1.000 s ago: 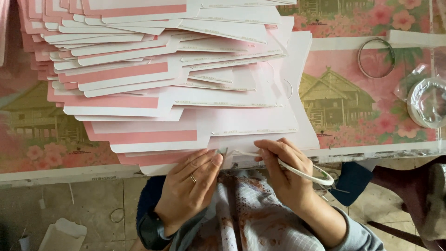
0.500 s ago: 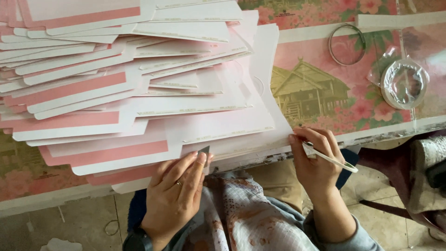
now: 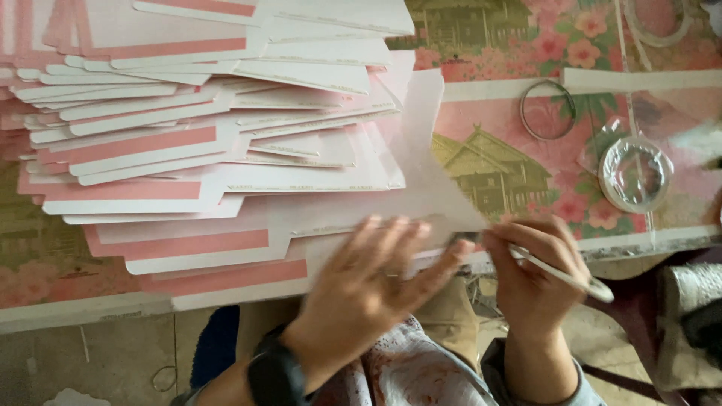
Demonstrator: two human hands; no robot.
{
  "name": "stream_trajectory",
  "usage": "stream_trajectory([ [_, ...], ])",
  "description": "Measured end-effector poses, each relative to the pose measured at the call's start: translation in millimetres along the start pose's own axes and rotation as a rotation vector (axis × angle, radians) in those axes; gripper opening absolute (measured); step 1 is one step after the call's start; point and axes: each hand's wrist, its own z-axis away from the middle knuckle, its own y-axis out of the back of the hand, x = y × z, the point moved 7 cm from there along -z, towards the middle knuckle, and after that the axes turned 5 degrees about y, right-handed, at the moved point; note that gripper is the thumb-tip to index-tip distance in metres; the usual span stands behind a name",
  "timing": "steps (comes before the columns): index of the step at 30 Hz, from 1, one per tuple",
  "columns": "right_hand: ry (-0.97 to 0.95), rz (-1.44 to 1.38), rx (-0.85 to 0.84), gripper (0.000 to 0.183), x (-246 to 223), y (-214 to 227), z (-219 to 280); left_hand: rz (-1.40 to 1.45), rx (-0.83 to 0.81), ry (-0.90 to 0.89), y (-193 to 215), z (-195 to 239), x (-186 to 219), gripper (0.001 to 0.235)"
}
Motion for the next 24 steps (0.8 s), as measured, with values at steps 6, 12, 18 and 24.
stream_trajectory([
  [6,0.126,-0.058,0.074,0.020,-1.5,-31.3,8.6,-0.229,0.038,0.197,20.8,21.7,-68.2,0.059],
  [12,0.038,-0.126,-0.099,0.042,-10.4,-30.0,0.2,-0.162,0.010,0.235,-24.6,23.4,-24.0,0.056],
  [18,0.256,0.058,-0.036,0.010,-23.2,-26.6,18.0,-0.302,-0.019,0.243,-40.7,11.2,-5.9,0.054],
  [24,0.361,0.085,-0.175,0.024,-29.2,-30.1,-11.4,-0.094,0.058,0.216,-0.2,18.9,-31.1,0.037],
])
